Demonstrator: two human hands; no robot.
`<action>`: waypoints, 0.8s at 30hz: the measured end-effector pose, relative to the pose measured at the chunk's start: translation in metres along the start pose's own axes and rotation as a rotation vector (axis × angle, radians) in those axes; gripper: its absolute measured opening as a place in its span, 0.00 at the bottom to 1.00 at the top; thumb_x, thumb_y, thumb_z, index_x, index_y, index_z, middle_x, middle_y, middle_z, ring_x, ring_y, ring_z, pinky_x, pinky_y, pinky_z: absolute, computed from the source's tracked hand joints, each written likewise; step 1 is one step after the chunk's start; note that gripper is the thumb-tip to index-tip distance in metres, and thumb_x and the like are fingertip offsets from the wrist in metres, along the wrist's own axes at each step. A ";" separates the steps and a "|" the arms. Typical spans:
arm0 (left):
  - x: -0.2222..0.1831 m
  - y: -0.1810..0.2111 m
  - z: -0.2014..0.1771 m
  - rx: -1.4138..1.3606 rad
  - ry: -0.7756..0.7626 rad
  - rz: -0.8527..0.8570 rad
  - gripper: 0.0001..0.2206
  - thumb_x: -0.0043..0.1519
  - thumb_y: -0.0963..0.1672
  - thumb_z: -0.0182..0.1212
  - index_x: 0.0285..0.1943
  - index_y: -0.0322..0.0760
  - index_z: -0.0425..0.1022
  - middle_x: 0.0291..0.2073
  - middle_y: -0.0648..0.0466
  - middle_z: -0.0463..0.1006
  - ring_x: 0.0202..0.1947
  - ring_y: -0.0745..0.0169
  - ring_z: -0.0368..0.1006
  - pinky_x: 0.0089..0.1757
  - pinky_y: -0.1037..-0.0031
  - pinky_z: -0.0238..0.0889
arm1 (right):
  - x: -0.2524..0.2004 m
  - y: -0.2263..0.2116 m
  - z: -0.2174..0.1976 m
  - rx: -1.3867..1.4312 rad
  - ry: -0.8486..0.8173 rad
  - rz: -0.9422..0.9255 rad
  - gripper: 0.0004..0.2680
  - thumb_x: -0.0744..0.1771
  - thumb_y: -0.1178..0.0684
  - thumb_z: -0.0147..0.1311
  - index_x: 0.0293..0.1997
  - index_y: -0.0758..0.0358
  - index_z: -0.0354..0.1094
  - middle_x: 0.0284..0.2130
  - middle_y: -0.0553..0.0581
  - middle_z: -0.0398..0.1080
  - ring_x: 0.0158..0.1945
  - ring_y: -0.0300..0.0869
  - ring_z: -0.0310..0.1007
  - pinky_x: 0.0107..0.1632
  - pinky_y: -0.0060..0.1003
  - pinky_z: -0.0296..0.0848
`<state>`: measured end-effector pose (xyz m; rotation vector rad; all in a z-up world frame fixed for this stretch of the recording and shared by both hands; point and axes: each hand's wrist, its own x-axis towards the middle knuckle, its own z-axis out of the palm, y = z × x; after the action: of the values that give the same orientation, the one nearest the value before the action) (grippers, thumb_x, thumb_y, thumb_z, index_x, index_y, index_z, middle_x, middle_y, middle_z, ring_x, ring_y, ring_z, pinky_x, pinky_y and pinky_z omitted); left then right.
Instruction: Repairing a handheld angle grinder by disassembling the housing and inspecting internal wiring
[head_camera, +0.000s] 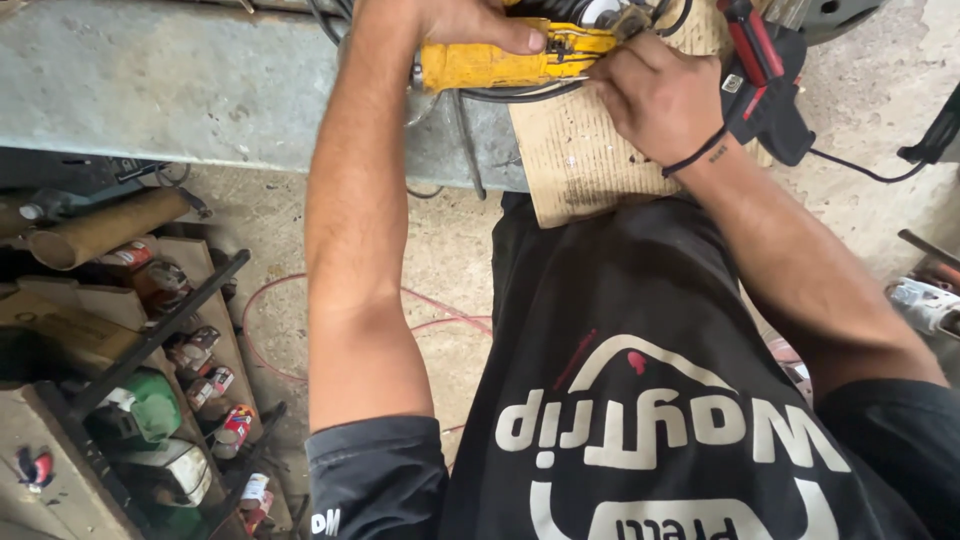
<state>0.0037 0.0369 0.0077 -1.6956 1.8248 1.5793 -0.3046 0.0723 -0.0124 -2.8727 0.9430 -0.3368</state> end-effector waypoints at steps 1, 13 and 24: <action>0.002 -0.001 0.000 0.001 -0.021 0.016 0.33 0.56 0.67 0.60 0.59 0.49 0.74 0.50 0.56 0.77 0.46 0.56 0.71 0.44 0.62 0.63 | 0.001 -0.001 -0.002 0.024 0.001 0.013 0.04 0.73 0.47 0.61 0.46 0.50 0.74 0.39 0.46 0.69 0.34 0.42 0.74 0.23 0.42 0.67; -0.001 0.005 -0.003 0.000 -0.075 -0.017 0.36 0.55 0.67 0.60 0.64 0.46 0.74 0.53 0.57 0.78 0.49 0.57 0.72 0.48 0.66 0.63 | -0.005 0.002 -0.008 -0.175 -0.039 -0.008 0.09 0.75 0.38 0.56 0.45 0.46 0.72 0.35 0.42 0.72 0.26 0.41 0.72 0.21 0.39 0.67; -0.023 0.027 -0.007 0.005 -0.118 -0.083 0.32 0.58 0.65 0.57 0.64 0.49 0.75 0.56 0.60 0.78 0.52 0.59 0.71 0.51 0.67 0.60 | -0.008 -0.007 0.015 0.172 0.087 0.184 0.07 0.71 0.50 0.65 0.38 0.53 0.70 0.24 0.47 0.73 0.26 0.41 0.76 0.25 0.40 0.67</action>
<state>-0.0070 0.0391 0.0420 -1.6171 1.6790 1.6034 -0.3029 0.0828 -0.0275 -2.6118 1.1237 -0.5017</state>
